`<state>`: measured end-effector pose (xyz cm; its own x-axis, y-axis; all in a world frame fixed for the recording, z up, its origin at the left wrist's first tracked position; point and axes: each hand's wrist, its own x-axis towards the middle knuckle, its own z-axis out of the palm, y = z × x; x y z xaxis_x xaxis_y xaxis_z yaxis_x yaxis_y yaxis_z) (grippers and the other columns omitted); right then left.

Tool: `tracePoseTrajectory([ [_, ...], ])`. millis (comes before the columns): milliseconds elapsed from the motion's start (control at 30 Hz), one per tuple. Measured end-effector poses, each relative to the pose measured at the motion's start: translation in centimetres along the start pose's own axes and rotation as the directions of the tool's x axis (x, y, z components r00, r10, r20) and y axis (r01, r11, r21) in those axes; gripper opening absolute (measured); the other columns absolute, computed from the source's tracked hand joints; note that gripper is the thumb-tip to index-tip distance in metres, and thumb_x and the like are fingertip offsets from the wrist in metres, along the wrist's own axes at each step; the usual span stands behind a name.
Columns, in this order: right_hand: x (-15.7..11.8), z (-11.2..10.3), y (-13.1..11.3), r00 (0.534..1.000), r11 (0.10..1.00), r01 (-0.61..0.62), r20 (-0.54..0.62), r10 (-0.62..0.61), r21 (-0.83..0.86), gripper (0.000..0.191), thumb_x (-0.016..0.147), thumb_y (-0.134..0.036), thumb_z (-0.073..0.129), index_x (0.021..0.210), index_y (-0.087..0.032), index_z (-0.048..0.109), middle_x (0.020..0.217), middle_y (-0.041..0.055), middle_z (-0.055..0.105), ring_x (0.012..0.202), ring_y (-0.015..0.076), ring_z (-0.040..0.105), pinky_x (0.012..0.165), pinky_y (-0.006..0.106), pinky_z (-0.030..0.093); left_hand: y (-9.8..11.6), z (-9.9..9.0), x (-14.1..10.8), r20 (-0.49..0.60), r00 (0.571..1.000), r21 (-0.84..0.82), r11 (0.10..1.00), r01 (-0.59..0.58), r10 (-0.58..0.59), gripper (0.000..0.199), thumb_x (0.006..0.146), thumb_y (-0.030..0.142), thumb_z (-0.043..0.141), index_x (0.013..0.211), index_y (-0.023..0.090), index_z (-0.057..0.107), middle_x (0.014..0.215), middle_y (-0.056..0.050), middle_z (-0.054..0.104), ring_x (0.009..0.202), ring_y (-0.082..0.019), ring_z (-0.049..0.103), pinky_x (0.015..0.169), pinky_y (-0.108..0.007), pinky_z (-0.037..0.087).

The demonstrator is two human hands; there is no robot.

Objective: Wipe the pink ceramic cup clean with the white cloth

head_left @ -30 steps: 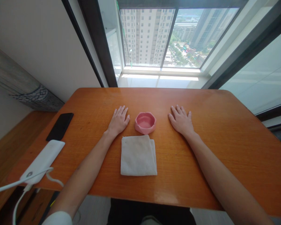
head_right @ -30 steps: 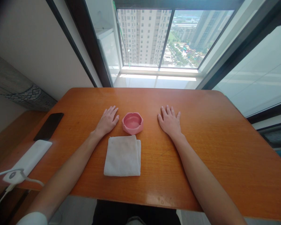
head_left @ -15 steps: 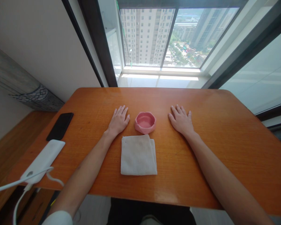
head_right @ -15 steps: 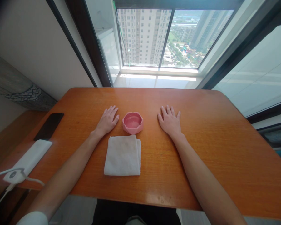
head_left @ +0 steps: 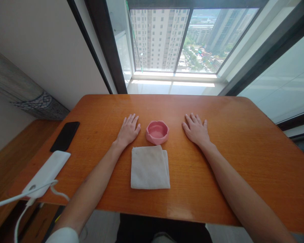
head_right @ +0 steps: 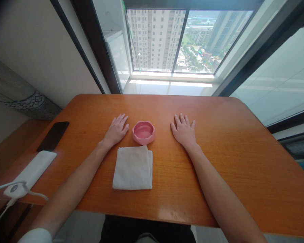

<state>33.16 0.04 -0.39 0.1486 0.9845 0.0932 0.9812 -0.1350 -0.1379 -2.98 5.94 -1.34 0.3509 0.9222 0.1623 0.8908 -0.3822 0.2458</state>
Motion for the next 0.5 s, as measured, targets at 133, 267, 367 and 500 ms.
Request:
tracePoseTrajectory([
  [133, 0.01, 0.0, 0.02, 1.0, 1.0, -0.002, 0.006, 0.002, -0.001, 0.069, 0.116, -0.052, 0.025, 0.173, -0.017, 0.041, 0.184, 0.0173, 0.034, 0.171, 0.0401, 0.028, 0.134, 0.078, 0.017, -0.03, 0.12, -0.03, -0.011, 1.0, 0.0, 1.0, -0.002, 0.002, 0.06, 0.112, 0.038, 0.038, 0.164, 0.01, 0.05, 0.179, -0.017, 0.042, 0.17, -0.035, 0.037, 0.143, -0.056, 0.027],
  [267, -0.04, -0.11, 0.06, 1.0, 1.0, 0.006, 0.001, -0.006, 0.01, 0.069, 0.116, -0.051, 0.025, 0.173, -0.016, 0.042, 0.183, 0.0184, 0.036, 0.17, 0.0412, 0.029, 0.133, 0.078, 0.018, -0.13, 0.32, 0.0, -0.025, 1.0, 0.0, 1.0, -0.002, 0.002, 0.06, 0.113, 0.039, 0.037, 0.164, 0.011, 0.051, 0.179, -0.017, 0.044, 0.17, -0.034, 0.038, 0.143, -0.056, 0.028],
  [367, -0.09, -0.18, 0.11, 1.0, 1.0, 0.019, 0.003, -0.019, 0.014, 0.068, 0.117, -0.05, 0.02, 0.172, -0.017, 0.043, 0.182, 0.0182, 0.036, 0.17, 0.0417, 0.03, 0.133, 0.079, 0.019, -0.26, 0.43, 0.03, -0.031, 0.999, -0.004, 1.0, -0.009, 0.009, 0.06, 0.114, 0.04, 0.033, 0.164, 0.012, 0.051, 0.178, -0.017, 0.045, 0.17, -0.034, 0.039, 0.142, -0.057, 0.028],
  [500, -0.07, -0.03, 0.25, 1.0, 1.0, 0.021, -0.005, -0.021, 0.006, 0.068, 0.117, -0.05, 0.019, 0.172, -0.018, 0.043, 0.182, 0.0177, 0.037, 0.17, 0.0409, 0.03, 0.133, 0.078, 0.02, -0.29, 0.36, 0.02, -0.014, 1.0, -0.003, 1.0, -0.011, 0.01, 0.063, 0.114, 0.045, 0.036, 0.164, 0.01, 0.05, 0.179, -0.018, 0.042, 0.17, -0.035, 0.037, 0.142, -0.058, 0.028],
])
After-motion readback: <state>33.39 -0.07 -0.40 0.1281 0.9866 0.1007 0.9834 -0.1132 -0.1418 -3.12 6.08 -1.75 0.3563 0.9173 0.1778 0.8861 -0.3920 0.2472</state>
